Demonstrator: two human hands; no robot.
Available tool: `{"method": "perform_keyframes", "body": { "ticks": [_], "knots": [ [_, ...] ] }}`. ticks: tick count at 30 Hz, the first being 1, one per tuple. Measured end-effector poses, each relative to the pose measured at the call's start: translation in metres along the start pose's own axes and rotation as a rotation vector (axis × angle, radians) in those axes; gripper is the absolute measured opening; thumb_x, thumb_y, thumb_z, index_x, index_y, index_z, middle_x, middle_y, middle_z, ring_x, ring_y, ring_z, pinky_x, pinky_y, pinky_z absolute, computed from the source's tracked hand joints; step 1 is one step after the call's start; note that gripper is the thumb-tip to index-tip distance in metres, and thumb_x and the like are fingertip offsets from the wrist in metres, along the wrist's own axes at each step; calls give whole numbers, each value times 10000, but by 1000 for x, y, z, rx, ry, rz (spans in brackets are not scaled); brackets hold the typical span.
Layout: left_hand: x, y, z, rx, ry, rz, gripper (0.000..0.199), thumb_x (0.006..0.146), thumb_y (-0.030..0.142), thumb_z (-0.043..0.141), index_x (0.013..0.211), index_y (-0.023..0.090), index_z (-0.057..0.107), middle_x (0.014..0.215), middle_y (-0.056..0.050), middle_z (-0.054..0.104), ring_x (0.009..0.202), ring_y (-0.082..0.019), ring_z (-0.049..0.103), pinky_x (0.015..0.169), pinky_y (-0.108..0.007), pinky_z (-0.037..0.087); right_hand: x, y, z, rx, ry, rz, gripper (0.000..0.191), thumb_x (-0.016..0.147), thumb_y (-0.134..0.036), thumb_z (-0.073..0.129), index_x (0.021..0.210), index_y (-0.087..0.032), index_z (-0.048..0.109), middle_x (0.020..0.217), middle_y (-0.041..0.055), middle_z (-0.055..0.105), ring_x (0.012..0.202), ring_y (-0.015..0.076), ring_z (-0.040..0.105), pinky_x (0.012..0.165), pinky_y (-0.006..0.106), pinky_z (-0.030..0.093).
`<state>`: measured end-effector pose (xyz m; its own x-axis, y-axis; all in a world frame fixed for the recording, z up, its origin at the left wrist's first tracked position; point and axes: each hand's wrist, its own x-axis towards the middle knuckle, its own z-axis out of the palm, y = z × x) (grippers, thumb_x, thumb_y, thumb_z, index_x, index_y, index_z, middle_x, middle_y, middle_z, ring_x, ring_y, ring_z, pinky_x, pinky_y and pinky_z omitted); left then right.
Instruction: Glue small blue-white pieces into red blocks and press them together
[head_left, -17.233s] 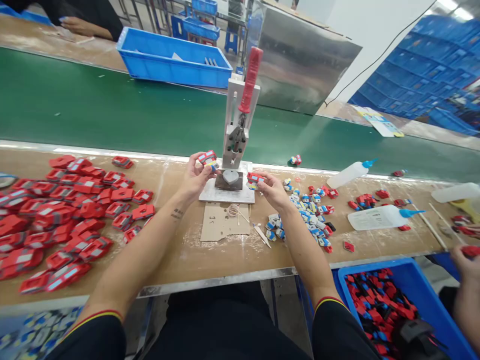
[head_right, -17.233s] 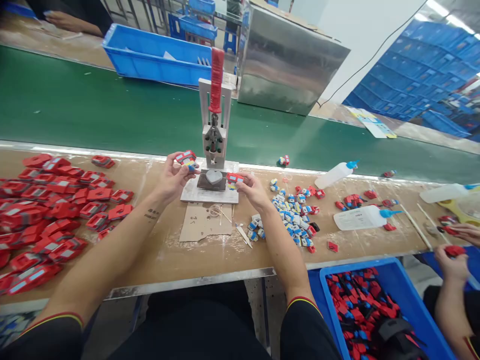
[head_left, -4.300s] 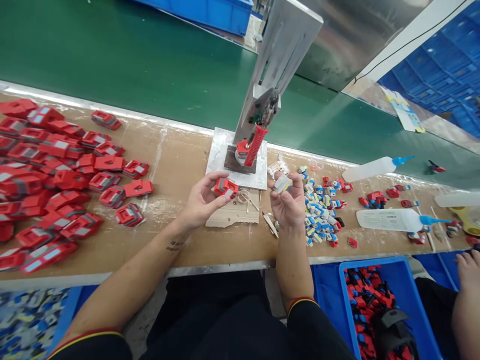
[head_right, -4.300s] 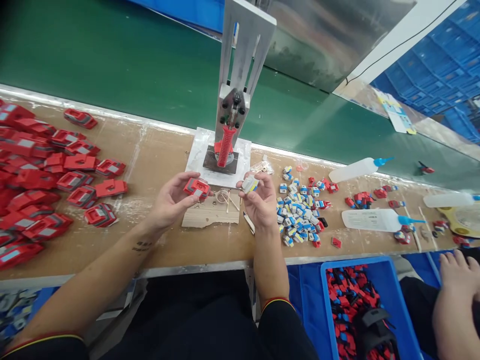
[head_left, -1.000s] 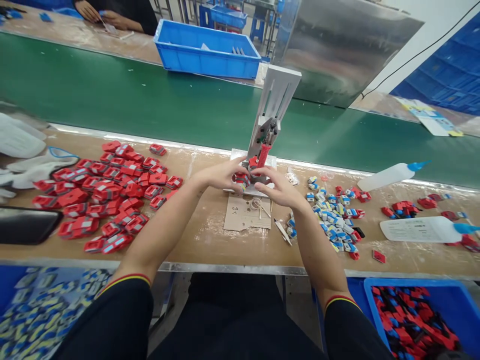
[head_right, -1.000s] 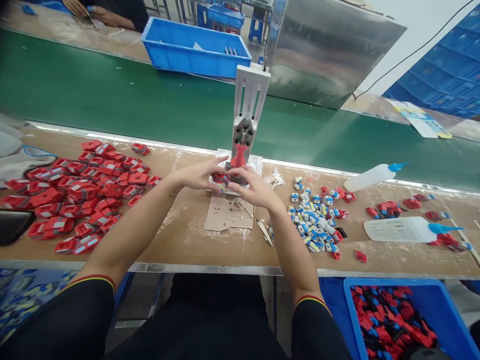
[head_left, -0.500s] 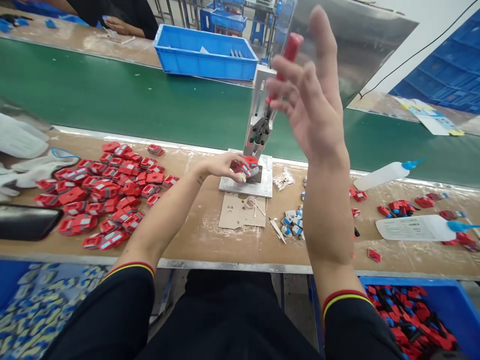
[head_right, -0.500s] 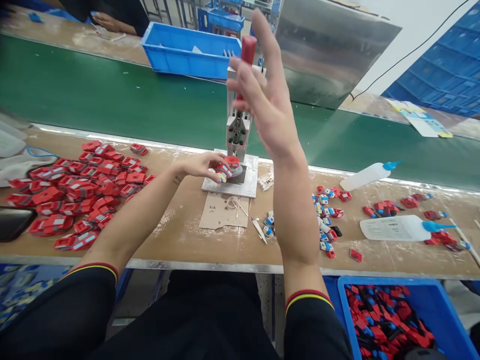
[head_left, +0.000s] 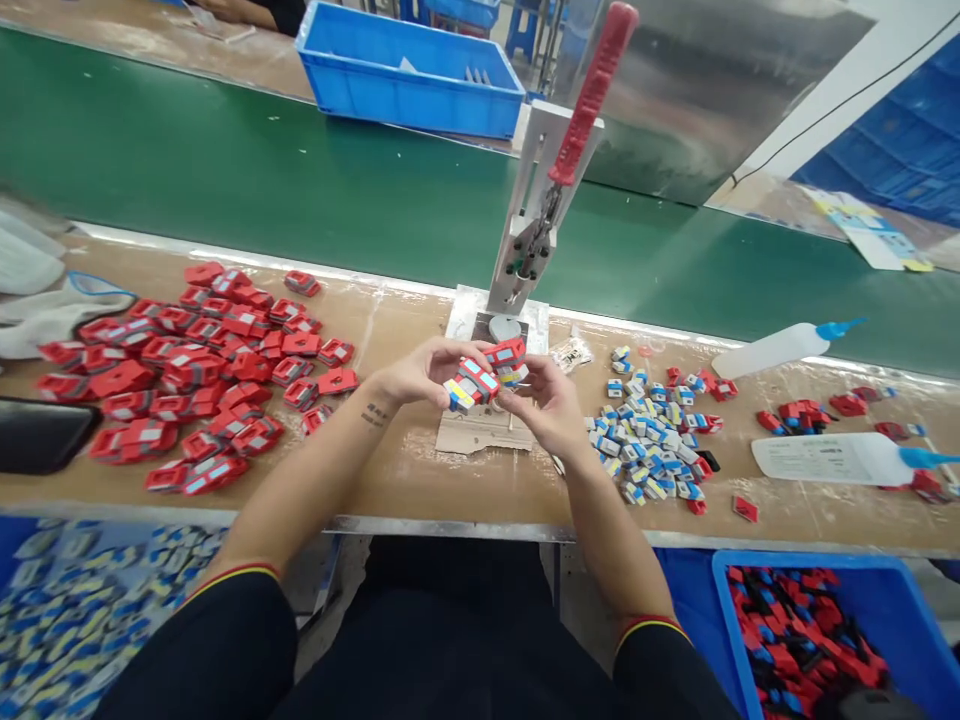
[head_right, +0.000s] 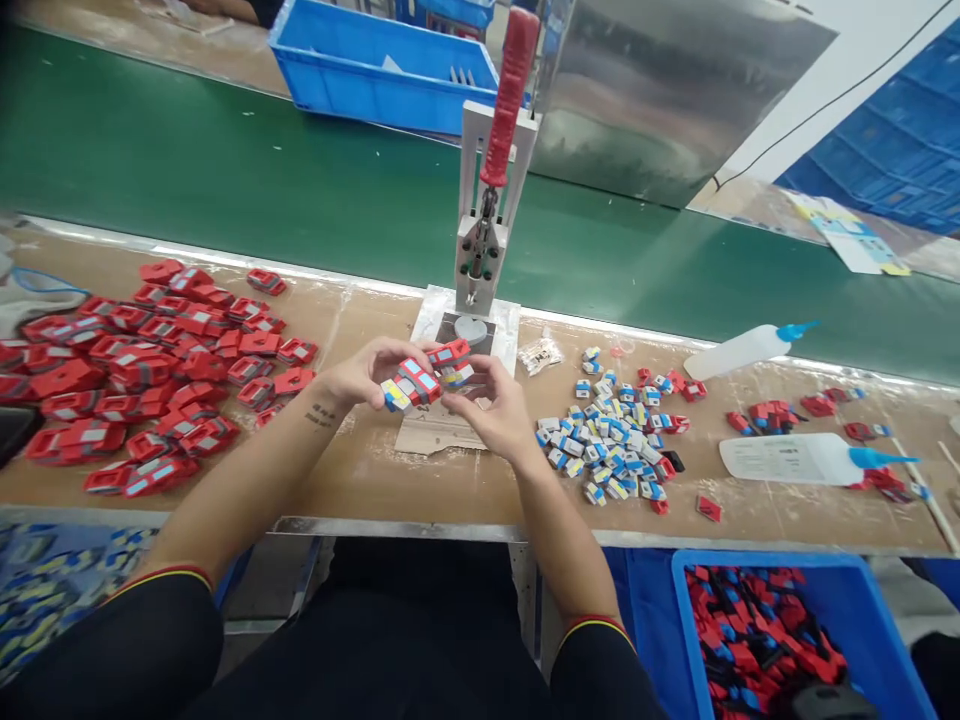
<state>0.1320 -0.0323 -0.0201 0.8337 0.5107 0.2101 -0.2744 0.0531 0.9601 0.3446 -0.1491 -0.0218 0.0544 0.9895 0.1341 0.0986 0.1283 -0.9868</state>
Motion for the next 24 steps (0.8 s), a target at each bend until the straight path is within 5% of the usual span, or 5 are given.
{"method": "perform_keyframes", "body": {
  "ticks": [4,8,18,24],
  "knots": [
    [7,-7,15,-50,-22,12,648,484,608,1029,958,207,844,1202,-181,779,962,-331,790,789,-416,659,-8,3,11,170,161,-5,425,736,-493,911,959,-258,635,914,6,771,819,176,753,741,325,653],
    [7,-11,22,-73,-29,50,580,497,448,1068,982,209,856,1182,-165,790,916,-284,792,777,-369,656,-11,4,10,229,230,-8,481,708,-539,925,965,-260,629,880,-6,762,769,161,744,709,305,648],
    [10,2,25,-4,-43,59,585,535,417,1061,1041,204,860,1386,-217,731,1142,-391,776,847,-434,685,-13,13,4,416,330,90,578,613,-617,963,942,-265,643,843,-23,766,661,144,715,595,288,655],
    [15,0,12,-63,168,79,612,543,492,1051,1050,222,839,1459,-184,695,1090,-352,794,833,-401,680,-16,17,-3,480,298,128,545,660,-593,951,959,-277,623,892,-4,793,715,183,792,602,278,650]
  ]
}}
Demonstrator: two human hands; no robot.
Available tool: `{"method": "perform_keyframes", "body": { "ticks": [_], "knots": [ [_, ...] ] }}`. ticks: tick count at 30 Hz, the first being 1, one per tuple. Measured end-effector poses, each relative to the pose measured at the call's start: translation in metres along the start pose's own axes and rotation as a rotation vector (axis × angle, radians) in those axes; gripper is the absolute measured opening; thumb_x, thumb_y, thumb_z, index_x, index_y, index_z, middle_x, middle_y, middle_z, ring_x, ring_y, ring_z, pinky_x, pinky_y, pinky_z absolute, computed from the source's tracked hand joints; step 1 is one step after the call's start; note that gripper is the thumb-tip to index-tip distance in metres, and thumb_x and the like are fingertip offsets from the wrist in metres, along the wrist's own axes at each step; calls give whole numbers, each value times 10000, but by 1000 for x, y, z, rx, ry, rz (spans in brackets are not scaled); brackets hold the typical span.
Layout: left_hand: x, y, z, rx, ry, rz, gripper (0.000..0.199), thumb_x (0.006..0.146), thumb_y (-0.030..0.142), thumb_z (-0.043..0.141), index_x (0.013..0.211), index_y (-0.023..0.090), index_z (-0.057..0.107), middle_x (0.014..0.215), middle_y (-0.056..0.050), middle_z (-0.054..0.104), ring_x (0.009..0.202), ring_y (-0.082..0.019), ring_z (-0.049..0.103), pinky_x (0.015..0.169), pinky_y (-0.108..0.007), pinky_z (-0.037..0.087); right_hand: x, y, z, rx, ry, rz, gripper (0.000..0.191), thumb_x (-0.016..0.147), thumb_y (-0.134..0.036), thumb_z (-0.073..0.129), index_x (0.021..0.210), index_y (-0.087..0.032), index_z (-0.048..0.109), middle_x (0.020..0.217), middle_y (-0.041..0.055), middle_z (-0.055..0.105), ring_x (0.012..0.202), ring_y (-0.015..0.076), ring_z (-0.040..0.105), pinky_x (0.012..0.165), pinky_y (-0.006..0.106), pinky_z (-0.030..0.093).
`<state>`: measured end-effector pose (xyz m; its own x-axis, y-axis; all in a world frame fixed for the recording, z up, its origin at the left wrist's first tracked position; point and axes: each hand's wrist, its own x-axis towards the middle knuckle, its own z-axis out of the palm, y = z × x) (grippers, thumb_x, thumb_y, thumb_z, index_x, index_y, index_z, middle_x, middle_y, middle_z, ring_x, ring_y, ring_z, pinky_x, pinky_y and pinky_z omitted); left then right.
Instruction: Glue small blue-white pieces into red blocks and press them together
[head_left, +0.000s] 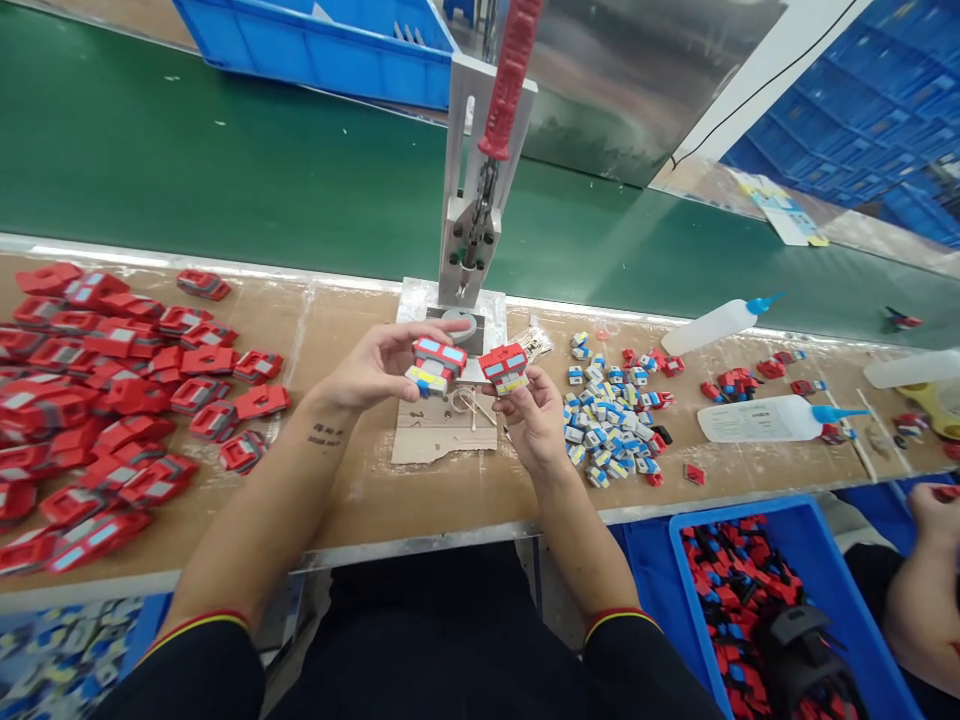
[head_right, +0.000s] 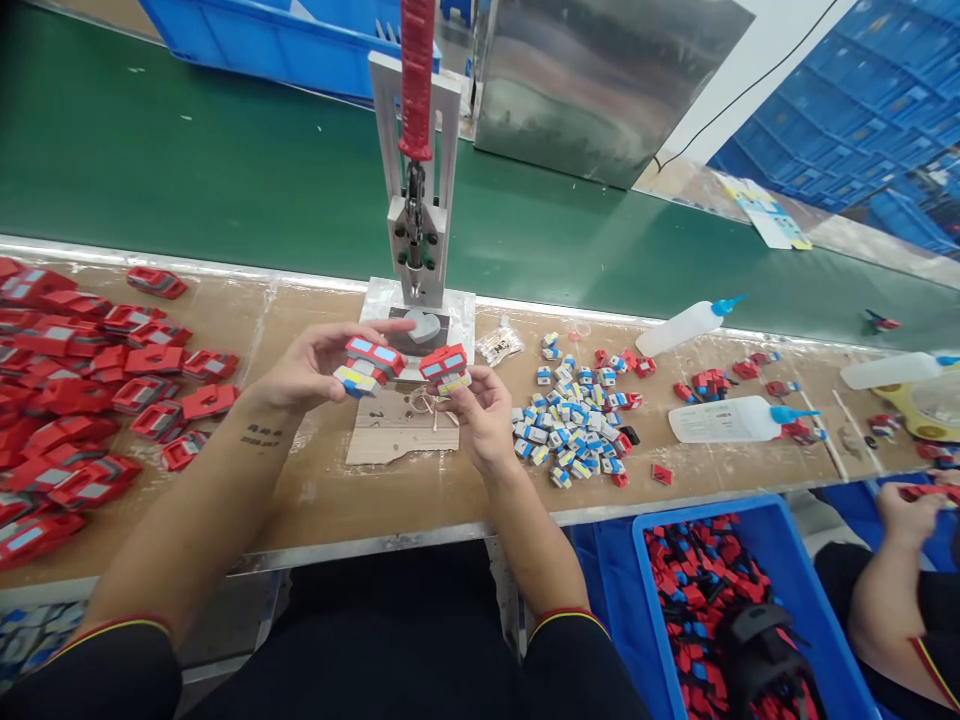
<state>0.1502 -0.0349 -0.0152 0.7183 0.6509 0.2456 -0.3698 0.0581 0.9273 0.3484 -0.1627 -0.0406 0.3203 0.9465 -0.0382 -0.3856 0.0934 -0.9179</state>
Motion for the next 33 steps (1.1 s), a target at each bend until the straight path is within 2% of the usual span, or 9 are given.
{"method": "perform_keyframes", "body": {
  "ticks": [6,9,12,13,18,22,27,30,33],
  "knots": [
    [21,-10,-15,-54,291,91,649,621,487,1025,1167,283,742,1173,-77,784,1070,-294,786,940,-414,669,23,-11,-47,-109,47,-118,382,799,-528,848,1047,-312,653,1002,-7,778,808,160,776,696,296,661],
    [29,-19,-28,-68,388,72,575,720,405,981,1214,321,699,1119,-45,767,962,-243,793,838,-357,677,76,-30,-82,-367,75,-191,330,871,-492,740,1131,-315,642,1113,33,766,913,176,754,770,333,647],
    [34,-29,-37,-93,448,60,585,713,324,979,1218,352,684,1069,-20,773,891,-207,789,766,-313,666,147,-48,-99,-895,97,-154,349,942,-390,597,1263,-254,616,1237,103,735,1010,207,734,880,387,629],
    [35,-32,-39,-107,455,59,602,688,304,990,1205,351,685,1064,-14,778,884,-201,788,775,-312,666,169,-52,-99,-1102,98,-127,346,950,-344,562,1273,-229,615,1248,119,729,1037,216,725,920,400,618],
    [39,-45,-40,-109,464,26,580,660,319,995,1147,293,681,1112,-29,788,901,-175,780,867,-337,660,240,-53,-80,-1304,91,-121,277,811,-156,651,1079,-166,719,1223,164,715,1174,290,642,1134,457,489],
    [41,-56,-38,14,506,24,656,683,424,968,1228,260,642,1097,-58,788,872,-177,771,778,-306,640,251,-46,-72,-1337,80,-95,326,752,-110,665,1068,-143,735,1175,165,734,1106,279,655,1122,459,495],
    [44,-68,-38,217,512,68,731,706,394,929,1325,212,588,1101,-99,797,1003,-253,783,877,-358,608,259,-68,-76,-1299,233,-170,495,863,-199,596,1351,-117,603,1347,219,660,1097,267,664,1073,479,536],
    [47,-71,-37,375,505,51,598,741,327,864,1273,189,629,1143,-118,800,1073,-285,778,916,-388,572,263,-99,-65,-1152,319,-352,437,1027,-339,388,1413,-182,522,1392,177,612,1114,235,676,935,413,591],
    [50,-70,-33,492,479,50,536,770,266,818,1268,202,631,1142,-94,809,1117,-288,773,973,-410,562,248,-132,-28,-840,186,-734,514,1077,-612,274,1349,-275,552,1311,104,628,1089,200,689,802,332,587]
  ]
}}
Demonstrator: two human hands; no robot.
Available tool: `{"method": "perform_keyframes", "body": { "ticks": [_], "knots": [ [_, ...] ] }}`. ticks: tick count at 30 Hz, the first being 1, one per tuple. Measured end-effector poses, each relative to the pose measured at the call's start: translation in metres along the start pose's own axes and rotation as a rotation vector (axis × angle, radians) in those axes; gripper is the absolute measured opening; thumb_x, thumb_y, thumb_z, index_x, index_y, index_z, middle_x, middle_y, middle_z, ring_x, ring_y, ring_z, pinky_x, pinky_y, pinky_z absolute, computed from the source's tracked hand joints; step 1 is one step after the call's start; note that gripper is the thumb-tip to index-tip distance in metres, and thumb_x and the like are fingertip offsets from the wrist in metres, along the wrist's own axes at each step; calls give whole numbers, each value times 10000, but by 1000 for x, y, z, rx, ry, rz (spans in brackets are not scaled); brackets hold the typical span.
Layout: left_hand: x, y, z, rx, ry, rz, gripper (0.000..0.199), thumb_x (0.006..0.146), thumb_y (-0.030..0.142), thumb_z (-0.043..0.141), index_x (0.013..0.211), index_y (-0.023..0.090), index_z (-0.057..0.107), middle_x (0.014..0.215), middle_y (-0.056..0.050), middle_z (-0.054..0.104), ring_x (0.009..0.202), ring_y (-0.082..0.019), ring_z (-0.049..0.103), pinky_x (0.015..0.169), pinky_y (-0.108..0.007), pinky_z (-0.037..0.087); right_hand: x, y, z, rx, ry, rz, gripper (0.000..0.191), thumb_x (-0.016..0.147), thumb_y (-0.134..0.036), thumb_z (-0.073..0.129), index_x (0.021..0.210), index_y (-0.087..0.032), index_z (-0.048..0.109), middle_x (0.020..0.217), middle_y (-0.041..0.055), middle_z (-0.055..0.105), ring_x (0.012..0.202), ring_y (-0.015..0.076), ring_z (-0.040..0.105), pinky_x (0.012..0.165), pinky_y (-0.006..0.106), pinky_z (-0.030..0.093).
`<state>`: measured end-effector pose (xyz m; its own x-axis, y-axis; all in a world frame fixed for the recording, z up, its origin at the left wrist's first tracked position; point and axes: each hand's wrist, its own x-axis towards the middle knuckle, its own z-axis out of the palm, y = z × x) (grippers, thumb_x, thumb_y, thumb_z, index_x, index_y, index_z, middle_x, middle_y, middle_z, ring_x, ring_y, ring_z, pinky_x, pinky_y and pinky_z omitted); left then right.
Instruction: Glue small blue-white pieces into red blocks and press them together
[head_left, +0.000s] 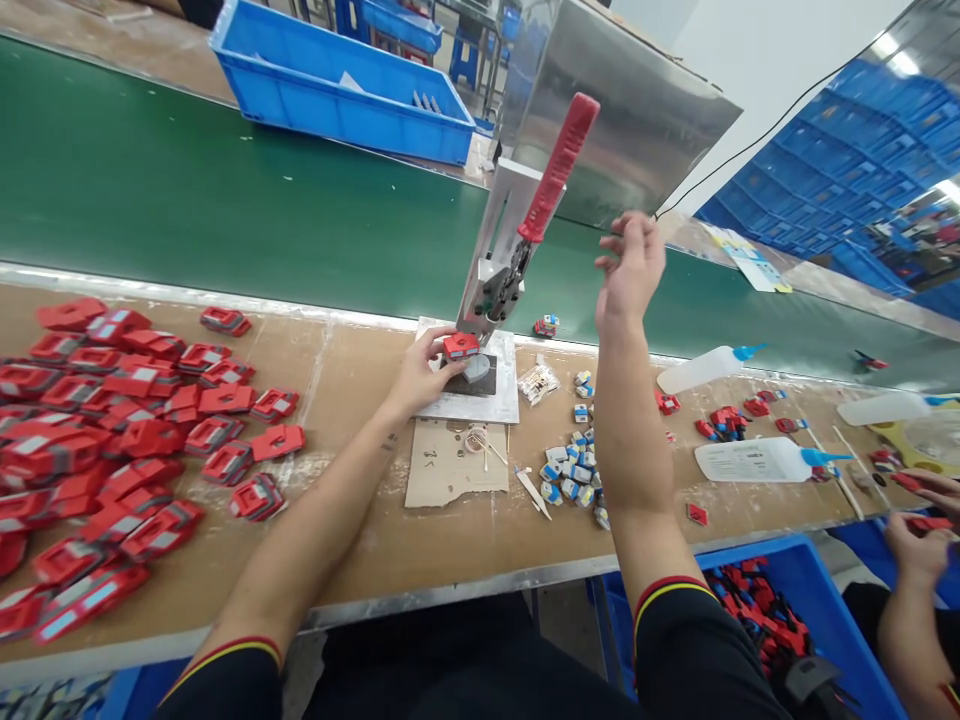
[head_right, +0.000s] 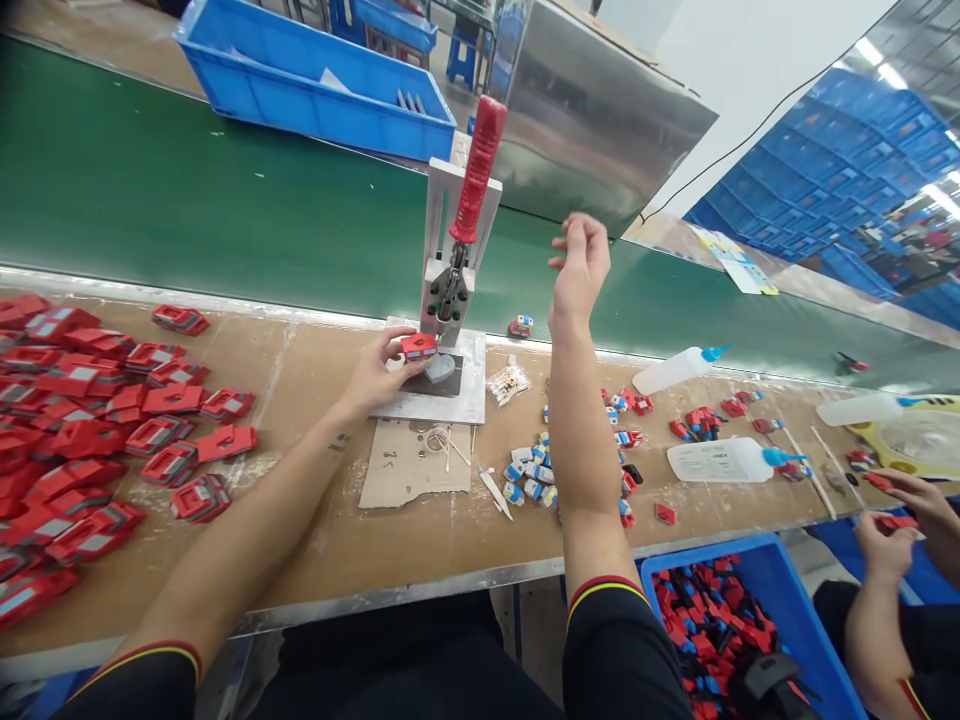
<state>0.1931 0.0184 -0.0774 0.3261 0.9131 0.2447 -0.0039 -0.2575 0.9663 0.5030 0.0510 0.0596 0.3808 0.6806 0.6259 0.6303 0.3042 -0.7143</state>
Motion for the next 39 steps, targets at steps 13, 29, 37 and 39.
{"method": "perform_keyframes", "body": {
  "ticks": [13,29,37,39],
  "knots": [
    [0,-4,19,23,-81,57,461,844,118,725,1282,195,605,1164,-72,823,1125,-239,773,1081,-423,568,-71,-167,40,353,-251,-401,469,895,-739,693,1105,-330,600,674,-52,513,571,161,503,556,348,458],
    [-4,-5,25,134,-47,100,482,871,154,681,1347,203,631,1220,-79,798,1104,-266,754,1077,-456,547,-124,-140,3,-155,-620,-1063,232,960,-417,748,809,-280,638,746,-26,655,857,193,652,1020,469,543],
    [-6,1,26,259,-58,71,491,913,136,666,1394,219,610,1303,-80,783,1237,-273,717,1187,-498,440,-134,-142,3,-172,-583,-917,340,944,-422,747,713,-269,550,740,-22,632,851,203,663,1054,529,545],
    [-6,1,26,261,-63,78,482,923,143,662,1396,223,606,1316,-78,779,1248,-267,715,1192,-488,436,-144,-135,6,-164,-531,-910,304,938,-392,747,738,-272,552,810,-12,665,952,225,688,1110,557,515]
  ]
}}
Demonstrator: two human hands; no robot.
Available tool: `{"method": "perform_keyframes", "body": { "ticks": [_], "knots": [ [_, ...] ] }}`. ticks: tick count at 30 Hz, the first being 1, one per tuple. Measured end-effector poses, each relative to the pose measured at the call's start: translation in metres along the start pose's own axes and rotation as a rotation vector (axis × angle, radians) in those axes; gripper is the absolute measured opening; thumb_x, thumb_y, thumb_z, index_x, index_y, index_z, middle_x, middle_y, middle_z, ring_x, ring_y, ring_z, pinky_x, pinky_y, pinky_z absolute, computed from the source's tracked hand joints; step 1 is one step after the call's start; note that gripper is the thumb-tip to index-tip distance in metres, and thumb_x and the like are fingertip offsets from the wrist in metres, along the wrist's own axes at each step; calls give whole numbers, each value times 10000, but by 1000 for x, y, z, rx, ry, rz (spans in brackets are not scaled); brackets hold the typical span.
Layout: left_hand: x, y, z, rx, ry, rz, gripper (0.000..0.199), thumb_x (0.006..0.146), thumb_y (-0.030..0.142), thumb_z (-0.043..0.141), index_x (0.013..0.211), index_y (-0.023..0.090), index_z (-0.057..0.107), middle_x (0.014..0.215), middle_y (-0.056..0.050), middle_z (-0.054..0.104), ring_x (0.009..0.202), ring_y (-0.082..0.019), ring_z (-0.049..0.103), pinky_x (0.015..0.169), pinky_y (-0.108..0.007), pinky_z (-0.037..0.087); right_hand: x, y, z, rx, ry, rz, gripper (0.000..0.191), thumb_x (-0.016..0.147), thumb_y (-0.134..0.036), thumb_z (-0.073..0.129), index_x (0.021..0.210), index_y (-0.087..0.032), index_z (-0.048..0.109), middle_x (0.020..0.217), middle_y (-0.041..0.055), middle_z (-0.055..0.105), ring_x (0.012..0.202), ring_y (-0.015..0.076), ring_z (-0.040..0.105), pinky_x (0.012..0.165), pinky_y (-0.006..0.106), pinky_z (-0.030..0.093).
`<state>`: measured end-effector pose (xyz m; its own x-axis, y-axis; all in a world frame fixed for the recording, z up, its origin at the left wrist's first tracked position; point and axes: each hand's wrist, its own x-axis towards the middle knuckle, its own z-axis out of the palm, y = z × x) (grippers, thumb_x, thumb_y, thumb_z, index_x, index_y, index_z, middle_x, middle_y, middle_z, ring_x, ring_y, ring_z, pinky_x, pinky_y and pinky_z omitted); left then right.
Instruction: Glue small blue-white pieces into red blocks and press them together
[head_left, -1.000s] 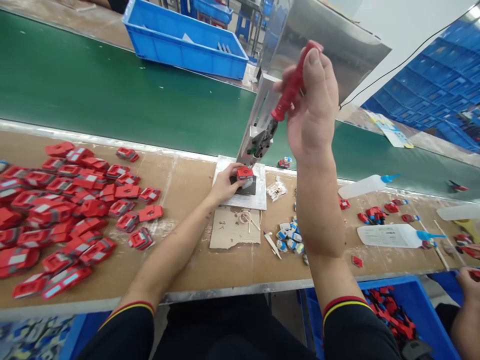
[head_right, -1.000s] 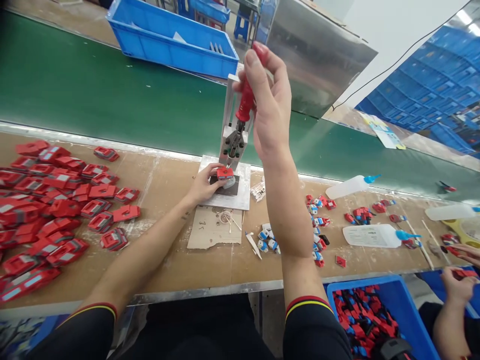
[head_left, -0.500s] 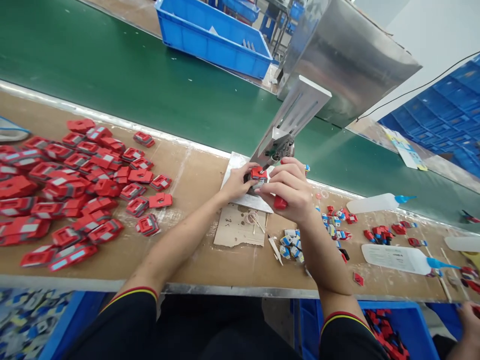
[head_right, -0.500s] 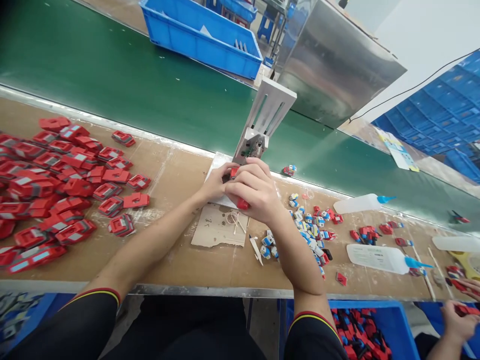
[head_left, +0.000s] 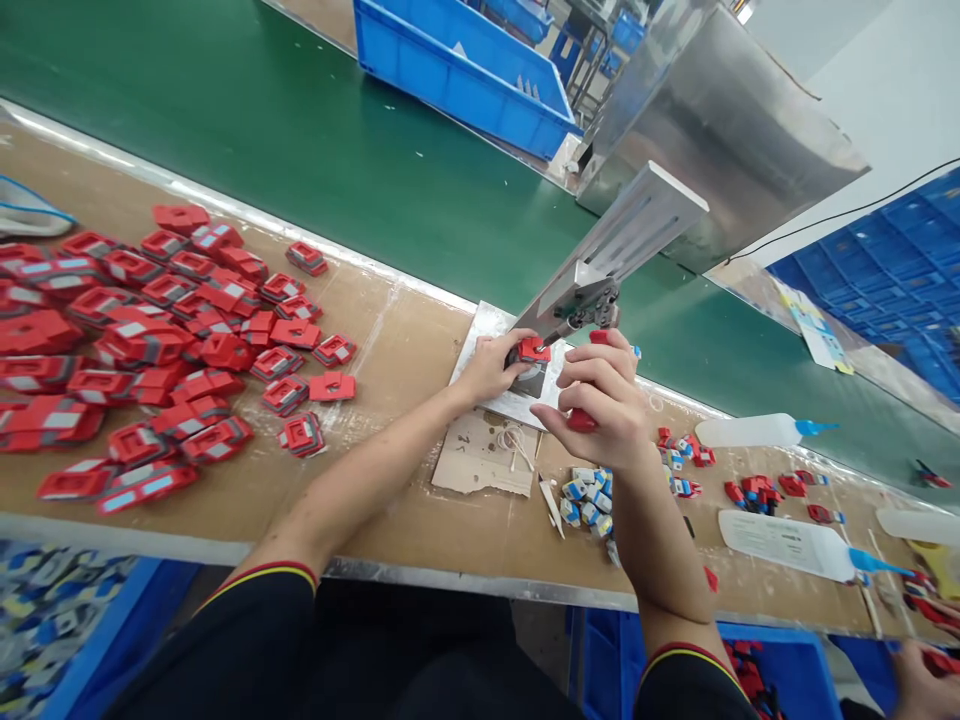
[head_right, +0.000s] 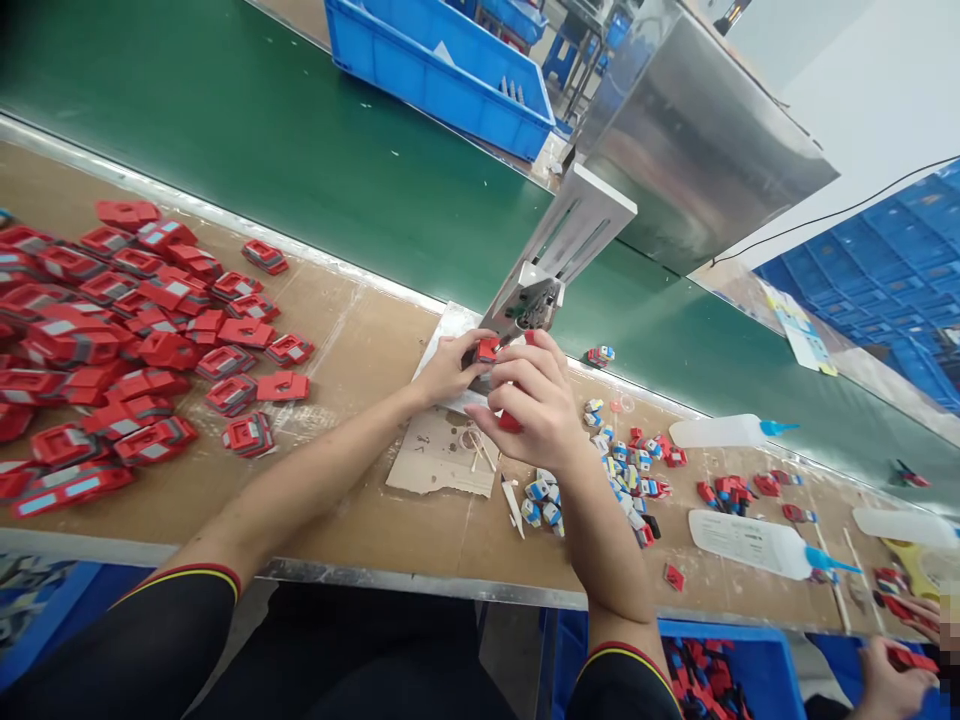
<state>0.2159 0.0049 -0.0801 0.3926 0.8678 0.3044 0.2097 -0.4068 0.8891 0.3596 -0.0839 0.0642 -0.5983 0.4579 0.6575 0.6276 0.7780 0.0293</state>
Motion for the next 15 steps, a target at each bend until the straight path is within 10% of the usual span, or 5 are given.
{"method": "perform_keyframes", "body": {
  "ticks": [5,8,15],
  "knots": [
    [1,-2,0,14,1,-9,488,918,142,678,1391,241,611,1341,-73,769,1260,-278,704,1190,-497,432,-34,10,21,202,327,265,401,978,-690,513,1047,-324,662,1217,75,655,1220,322,646,1071,611,524],
    [1,-3,1,9,-3,-3,490,908,140,686,1382,245,615,1291,-70,788,1208,-280,722,1168,-507,449,-56,23,45,329,546,637,282,1016,-550,514,1117,-312,627,1154,72,655,1085,259,674,908,474,579],
    [0,-3,2,-6,25,14,475,919,155,654,1382,251,619,1296,-61,785,1195,-280,726,1162,-501,460,-67,44,101,221,237,763,408,933,-577,610,1069,-196,665,1038,110,725,950,233,678,759,364,565]
  ]
}}
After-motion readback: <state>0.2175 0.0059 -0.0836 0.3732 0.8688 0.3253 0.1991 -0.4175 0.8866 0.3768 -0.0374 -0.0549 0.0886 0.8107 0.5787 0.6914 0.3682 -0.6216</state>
